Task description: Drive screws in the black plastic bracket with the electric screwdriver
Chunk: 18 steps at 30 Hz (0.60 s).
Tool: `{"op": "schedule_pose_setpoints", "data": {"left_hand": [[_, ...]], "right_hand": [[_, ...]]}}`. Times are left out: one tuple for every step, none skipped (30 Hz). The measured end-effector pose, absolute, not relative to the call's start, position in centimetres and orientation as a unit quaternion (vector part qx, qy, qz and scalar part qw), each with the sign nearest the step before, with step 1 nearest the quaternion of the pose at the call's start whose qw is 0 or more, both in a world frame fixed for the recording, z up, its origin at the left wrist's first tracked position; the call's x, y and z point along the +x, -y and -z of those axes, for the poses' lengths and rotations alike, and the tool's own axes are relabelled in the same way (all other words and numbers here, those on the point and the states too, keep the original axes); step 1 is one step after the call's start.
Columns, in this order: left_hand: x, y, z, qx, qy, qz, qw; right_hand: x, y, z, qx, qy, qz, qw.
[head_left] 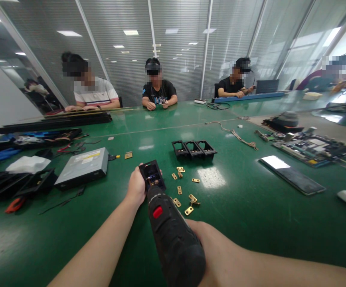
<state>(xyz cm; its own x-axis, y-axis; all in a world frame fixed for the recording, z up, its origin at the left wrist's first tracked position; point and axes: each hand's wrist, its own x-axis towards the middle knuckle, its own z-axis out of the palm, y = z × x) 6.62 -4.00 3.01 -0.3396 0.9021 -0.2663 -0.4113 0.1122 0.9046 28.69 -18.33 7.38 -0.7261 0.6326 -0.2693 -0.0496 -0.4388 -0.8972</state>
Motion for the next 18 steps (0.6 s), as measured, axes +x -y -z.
{"op": "schedule_pose_setpoints", "data": {"left_hand": [[6.63,3.99,-3.02,0.23,-0.527,-0.625,0.528],[6.65,3.98,-3.04,0.227,-0.526,-0.626,0.529],[6.67,3.97,-3.08,0.224,-0.525,-0.626,0.531],[6.71,3.96,-3.12,0.221,-0.526,-0.627,0.53],[6.75,3.96,-3.18,0.219,-0.528,-0.628,0.528],[6.79,3.97,-3.23,0.218,-0.532,-0.628,0.524],[6.83,3.97,-3.27,0.218,-0.535,-0.628,0.521],[6.86,3.98,-3.3,0.219,-0.537,-0.629,0.518],[6.89,3.99,-3.32,0.219,-0.536,-0.63,0.517],[6.91,3.99,-3.32,0.219,-0.534,-0.632,0.518],[6.91,3.98,-3.3,0.219,-0.531,-0.632,0.52],[6.9,3.97,-3.27,0.219,-0.529,-0.632,0.522],[6.88,3.95,-3.22,0.22,-0.528,-0.632,0.523],[6.85,3.91,-3.17,0.221,-0.529,-0.63,0.524],[6.8,3.88,-3.11,0.222,-0.53,-0.629,0.523],[6.76,3.84,-3.04,0.222,-0.531,-0.629,0.522],[6.71,3.8,-2.98,0.222,-0.531,-0.63,0.521],[6.68,3.78,-2.92,0.221,-0.531,-0.631,0.521]], "right_hand": [[28.7,18.35,-7.22,-0.301,0.486,-0.792,0.215],[28.71,18.37,-7.07,-0.3,0.491,-0.789,0.215],[28.73,18.38,-6.92,-0.298,0.496,-0.787,0.215],[28.74,18.39,-6.81,-0.295,0.501,-0.785,0.216],[28.75,18.39,-6.73,-0.29,0.504,-0.785,0.215],[28.78,18.4,-6.69,-0.287,0.502,-0.787,0.215],[28.81,18.4,-6.7,-0.286,0.501,-0.788,0.215],[28.85,18.42,-6.74,-0.285,0.503,-0.787,0.216],[28.9,18.43,-6.8,-0.285,0.505,-0.785,0.217],[28.95,18.45,-6.88,-0.286,0.506,-0.784,0.219],[28.99,18.47,-6.94,-0.286,0.506,-0.783,0.221],[29.03,18.48,-7.0,-0.287,0.504,-0.784,0.222],[29.06,18.48,-7.03,-0.286,0.503,-0.785,0.222],[29.07,18.47,-7.04,-0.288,0.501,-0.785,0.222],[29.08,18.45,-7.03,-0.289,0.499,-0.786,0.22],[29.07,18.43,-7.02,-0.292,0.498,-0.787,0.219],[29.06,18.41,-7.0,-0.295,0.496,-0.787,0.216],[29.05,18.39,-7.0,-0.298,0.494,-0.788,0.214]]}}
